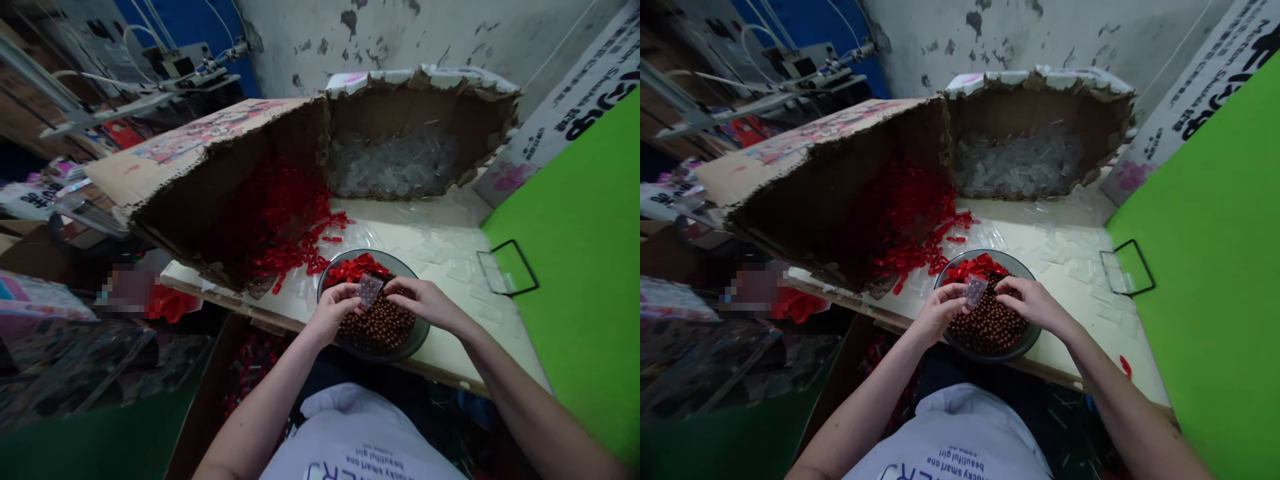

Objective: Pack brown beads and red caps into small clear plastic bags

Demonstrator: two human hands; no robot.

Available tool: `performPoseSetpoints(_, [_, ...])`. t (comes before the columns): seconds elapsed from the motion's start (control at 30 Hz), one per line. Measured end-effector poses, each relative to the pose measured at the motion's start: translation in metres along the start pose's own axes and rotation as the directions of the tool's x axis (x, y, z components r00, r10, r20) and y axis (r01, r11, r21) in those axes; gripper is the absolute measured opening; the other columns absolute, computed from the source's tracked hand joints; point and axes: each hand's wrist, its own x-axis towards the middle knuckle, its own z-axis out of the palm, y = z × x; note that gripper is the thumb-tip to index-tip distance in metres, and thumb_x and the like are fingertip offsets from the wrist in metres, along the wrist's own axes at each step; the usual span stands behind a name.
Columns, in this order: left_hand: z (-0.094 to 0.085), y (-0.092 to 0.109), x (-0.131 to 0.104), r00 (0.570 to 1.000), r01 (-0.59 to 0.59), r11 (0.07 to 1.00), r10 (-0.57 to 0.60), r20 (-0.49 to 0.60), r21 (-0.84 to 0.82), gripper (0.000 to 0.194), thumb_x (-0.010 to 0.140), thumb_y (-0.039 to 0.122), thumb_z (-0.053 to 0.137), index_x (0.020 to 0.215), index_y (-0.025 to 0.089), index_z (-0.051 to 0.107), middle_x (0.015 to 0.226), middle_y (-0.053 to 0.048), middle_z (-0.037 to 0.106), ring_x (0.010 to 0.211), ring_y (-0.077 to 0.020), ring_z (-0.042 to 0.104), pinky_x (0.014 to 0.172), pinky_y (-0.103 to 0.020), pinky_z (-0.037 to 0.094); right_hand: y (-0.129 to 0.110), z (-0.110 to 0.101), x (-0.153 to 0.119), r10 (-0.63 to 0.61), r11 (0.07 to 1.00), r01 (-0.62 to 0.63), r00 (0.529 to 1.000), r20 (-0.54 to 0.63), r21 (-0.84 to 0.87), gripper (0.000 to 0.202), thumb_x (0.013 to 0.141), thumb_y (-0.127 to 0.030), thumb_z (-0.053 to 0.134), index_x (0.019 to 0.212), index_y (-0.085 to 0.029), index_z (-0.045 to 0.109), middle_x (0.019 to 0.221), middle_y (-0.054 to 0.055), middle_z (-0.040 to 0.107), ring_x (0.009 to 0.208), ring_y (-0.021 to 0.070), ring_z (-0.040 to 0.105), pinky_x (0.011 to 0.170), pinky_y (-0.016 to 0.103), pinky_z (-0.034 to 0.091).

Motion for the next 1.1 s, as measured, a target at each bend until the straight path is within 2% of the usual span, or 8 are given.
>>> performPoseSetpoints(0.1, [0.004,0.003,0.001,1.000,-0.007,1.000,0.007,-0.004,-0.003,0.027,0.067,0.023,0.074,0.091,0.012,0.069,0.081,-0.004,0.067,0.069,-0.0111,0.060,0.067,-0.023,0.044,-0.009,0.003,-0.001,0.059,0.959,-0.043,0.997,-0.048,0.281,0.030,0.084,-0.043,0.057,0.102,-0.019,0.062,0.089,0.005,0.067,0.067,0.0152,0.062,0.065,0.030,0.050])
performPoseSetpoints(0.2, [0.008,0.005,0.001,1.000,-0.007,1.000,0.007,-0.004,-0.016,0.028,0.067,0.024,0.074,0.092,0.013,0.068,0.081,-0.004,0.067,0.067,-0.0108,0.060,0.067,-0.024,0.045,-0.014,0.005,0.002,0.078,0.927,-0.039,0.993,-0.090,0.374,0.033,0.083,-0.044,0.059,0.103,-0.018,0.062,0.089,0.004,0.067,0.064,0.0136,0.062,0.063,0.029,0.050])
performPoseSetpoints(0.3, [0.011,0.008,0.001,0.999,-0.041,0.999,0.041,-0.009,-0.026,0.029,0.068,0.025,0.074,0.093,0.013,0.067,0.081,-0.004,0.068,0.068,-0.0111,0.061,0.068,-0.024,0.046,-0.003,0.008,0.008,0.067,0.959,-0.040,0.994,-0.088,0.281,0.030,0.083,-0.042,0.058,0.101,-0.019,0.064,0.094,0.005,0.068,0.070,0.0157,0.063,0.069,0.032,0.051])
performPoseSetpoints(0.47, [0.009,0.015,0.002,0.991,-0.121,0.992,0.119,-0.060,-0.035,0.030,0.069,0.025,0.074,0.095,0.013,0.065,0.082,-0.004,0.068,0.068,-0.0108,0.060,0.068,-0.024,0.046,0.037,0.025,0.019,0.060,0.995,-0.068,0.993,-0.104,-0.075,0.023,0.083,-0.037,0.055,0.096,-0.021,0.067,0.092,0.004,0.071,0.085,0.0222,0.066,0.081,0.037,0.048])
performPoseSetpoints(0.6, [0.004,0.022,0.003,0.981,-0.175,0.984,0.172,-0.085,-0.032,0.030,0.070,0.024,0.073,0.097,0.014,0.065,0.082,-0.004,0.068,0.070,-0.0116,0.061,0.068,-0.024,0.045,0.053,0.038,0.024,0.054,0.986,-0.067,0.995,-0.087,-0.152,0.021,0.083,-0.034,0.053,0.095,-0.022,0.066,0.093,0.004,0.072,0.085,0.0228,0.066,0.082,0.038,0.048])
performPoseSetpoints(0.83, [0.004,0.024,0.004,0.975,-0.196,0.980,0.192,-0.109,-0.022,0.028,0.070,0.023,0.072,0.095,0.015,0.064,0.081,-0.003,0.067,0.070,-0.0118,0.062,0.068,-0.024,0.045,0.049,0.051,0.033,-0.021,0.987,0.007,0.996,-0.084,-0.162,0.018,0.084,-0.029,0.052,0.093,-0.022,0.066,0.093,0.004,0.072,0.087,0.0222,0.067,0.083,0.036,0.048])
performPoseSetpoints(1.0, [0.006,0.025,0.006,0.977,-0.186,0.982,0.183,-0.113,-0.019,0.029,0.068,0.025,0.074,0.094,0.015,0.065,0.084,-0.004,0.068,0.071,-0.0125,0.062,0.069,-0.025,0.045,0.042,0.067,0.052,-0.097,0.975,0.066,0.986,-0.139,-0.214,0.021,0.083,-0.024,0.054,0.101,-0.020,0.063,0.102,0.007,0.068,0.096,0.0222,0.063,0.089,0.037,0.045])
performPoseSetpoints(1.1, [0.007,0.026,0.007,0.975,-0.187,0.982,0.183,-0.123,-0.021,0.029,0.067,0.026,0.074,0.093,0.014,0.065,0.081,-0.004,0.067,0.070,-0.0128,0.061,0.068,-0.025,0.045,0.036,0.077,0.066,-0.120,0.969,0.085,0.982,-0.143,-0.231,0.024,0.082,-0.022,0.056,0.106,-0.020,0.062,0.105,0.008,0.065,0.097,0.0222,0.061,0.088,0.035,0.046])
